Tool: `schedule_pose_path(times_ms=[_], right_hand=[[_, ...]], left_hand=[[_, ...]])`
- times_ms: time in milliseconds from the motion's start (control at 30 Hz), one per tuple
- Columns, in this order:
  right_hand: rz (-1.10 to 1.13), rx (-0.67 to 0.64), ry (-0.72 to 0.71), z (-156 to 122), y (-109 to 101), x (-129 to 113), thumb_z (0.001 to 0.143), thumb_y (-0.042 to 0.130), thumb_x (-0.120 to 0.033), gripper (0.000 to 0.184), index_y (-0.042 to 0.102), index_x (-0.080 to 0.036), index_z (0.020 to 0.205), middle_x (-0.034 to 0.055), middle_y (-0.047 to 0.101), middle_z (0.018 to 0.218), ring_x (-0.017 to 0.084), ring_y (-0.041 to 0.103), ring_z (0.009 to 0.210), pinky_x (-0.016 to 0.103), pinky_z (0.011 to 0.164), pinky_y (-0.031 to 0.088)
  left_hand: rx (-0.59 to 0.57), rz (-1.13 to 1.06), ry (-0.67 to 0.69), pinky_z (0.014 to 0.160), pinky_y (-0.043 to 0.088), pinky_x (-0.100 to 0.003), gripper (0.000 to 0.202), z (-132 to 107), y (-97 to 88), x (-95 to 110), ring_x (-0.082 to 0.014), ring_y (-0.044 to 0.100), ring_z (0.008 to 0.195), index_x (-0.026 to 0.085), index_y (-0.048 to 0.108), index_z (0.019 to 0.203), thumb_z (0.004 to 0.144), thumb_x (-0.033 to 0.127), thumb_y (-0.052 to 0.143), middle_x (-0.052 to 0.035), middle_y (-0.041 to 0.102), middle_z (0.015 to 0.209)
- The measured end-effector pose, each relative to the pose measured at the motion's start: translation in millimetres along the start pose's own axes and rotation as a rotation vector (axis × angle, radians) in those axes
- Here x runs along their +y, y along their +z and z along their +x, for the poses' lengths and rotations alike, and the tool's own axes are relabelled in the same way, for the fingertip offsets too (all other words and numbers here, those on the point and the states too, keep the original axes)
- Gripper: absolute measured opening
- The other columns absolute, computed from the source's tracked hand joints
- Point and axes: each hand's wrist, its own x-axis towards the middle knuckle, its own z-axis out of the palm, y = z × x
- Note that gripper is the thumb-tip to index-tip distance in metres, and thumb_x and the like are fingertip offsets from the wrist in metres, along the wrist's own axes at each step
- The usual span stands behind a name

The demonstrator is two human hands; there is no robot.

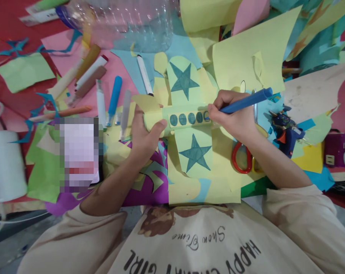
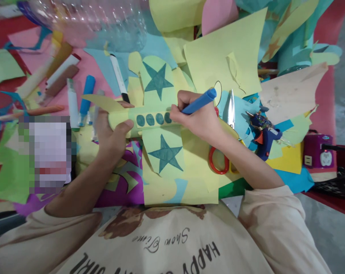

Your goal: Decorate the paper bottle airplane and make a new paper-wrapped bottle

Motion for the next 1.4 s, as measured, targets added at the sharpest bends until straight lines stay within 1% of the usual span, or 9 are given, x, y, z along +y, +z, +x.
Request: schedule_pose_path(times_ms=[100,200,500,600,700,900,1067,1300,1400], right_hand=[[0.001,-0.011,-0.036,0.7,-0.2,-0.6,0.077,0.065,-0.016,0.042,0.031,-0.023,0.054,-0.0057,0.030,0.052,0.008,0.034,0.050,0.026,0.046,0.033],[0.012,-0.020,-0.038,2.2,-0.9,-1.0,0.077,0.064,-0.016,0.043,0.029,-0.023,0.053,-0.0055,0.031,0.051,0.008,0.036,0.049,0.026,0.045,0.032],[0.096,0.094,0.017,4.6,-0.1,5.5,0.084,0.068,-0.027,0.045,0.033,-0.026,0.056,-0.0050,0.037,0.052,0.012,0.043,0.049,0.030,0.048,0.043],[0.091,0.100,0.001,4.3,0.1,5.4,0.085,0.069,-0.025,0.046,0.033,-0.026,0.056,-0.0053,0.036,0.052,0.012,0.042,0.049,0.031,0.051,0.045],[0.071,0.095,-0.006,3.9,0.0,4.5,0.085,0.068,-0.022,0.044,0.035,-0.025,0.056,-0.0056,0.036,0.052,0.011,0.040,0.049,0.031,0.052,0.046],[0.009,0.060,-0.032,2.9,0.1,5.1,0.081,0.063,-0.015,0.039,0.036,-0.024,0.054,-0.0050,0.037,0.053,0.011,0.038,0.051,0.030,0.051,0.041],[0.006,0.039,-0.050,2.2,0.6,5.9,0.077,0.061,-0.013,0.039,0.032,-0.024,0.054,-0.0054,0.030,0.053,0.010,0.036,0.051,0.028,0.049,0.036],[-0.031,-0.004,-0.029,1.8,-1.6,5.7,0.074,0.064,-0.013,0.036,0.036,-0.023,0.055,-0.0054,0.031,0.054,0.010,0.035,0.054,0.028,0.050,0.038],[-0.004,0.008,-0.034,1.7,-1.0,5.7,0.077,0.064,-0.015,0.038,0.034,-0.023,0.054,-0.0053,0.032,0.054,0.009,0.036,0.052,0.028,0.050,0.039]], left_hand=[[-0.010,0.009,0.003,0.090,0.051,-0.044,0.032,0.3,0.3,0.1,-0.0259,0.057,0.099,0.023,0.059,0.094,0.075,0.047,0.071,-0.0045,0.062,0.089],[0.005,0.003,0.010,0.088,0.052,-0.044,0.030,0.6,0.9,0.5,-0.0259,0.058,0.096,0.022,0.060,0.093,0.073,0.042,0.070,-0.0052,0.063,0.088],[-0.012,-0.001,-0.022,0.086,0.055,-0.044,0.028,1.9,0.7,6.3,-0.0238,0.059,0.089,0.023,0.059,0.092,0.070,0.038,0.069,-0.0048,0.064,0.089],[-0.002,-0.002,-0.023,0.093,0.054,-0.046,0.029,2.0,1.0,6.9,-0.0245,0.059,0.094,0.022,0.059,0.092,0.070,0.039,0.068,-0.0049,0.062,0.090],[-0.006,-0.016,-0.038,0.098,0.051,-0.048,0.032,1.5,1.7,6.6,-0.0257,0.059,0.097,0.022,0.057,0.093,0.070,0.041,0.069,-0.0057,0.062,0.092],[-0.001,-0.018,-0.031,0.095,0.052,-0.046,0.029,1.6,1.4,5.6,-0.0241,0.059,0.092,0.021,0.058,0.092,0.069,0.034,0.068,-0.0066,0.063,0.093],[0.006,0.012,-0.005,0.096,0.051,-0.047,0.031,1.5,0.7,3.5,-0.0243,0.058,0.093,0.022,0.059,0.093,0.071,0.042,0.070,-0.0051,0.063,0.090],[0.035,-0.001,0.008,0.083,0.057,-0.043,0.029,1.0,2.3,3.2,-0.0246,0.063,0.088,0.022,0.060,0.089,0.071,0.042,0.070,-0.0060,0.064,0.089],[0.020,-0.012,-0.015,0.083,0.058,-0.043,0.028,0.9,2.1,1.2,-0.0261,0.065,0.092,0.023,0.059,0.090,0.071,0.041,0.070,-0.0062,0.066,0.091]])
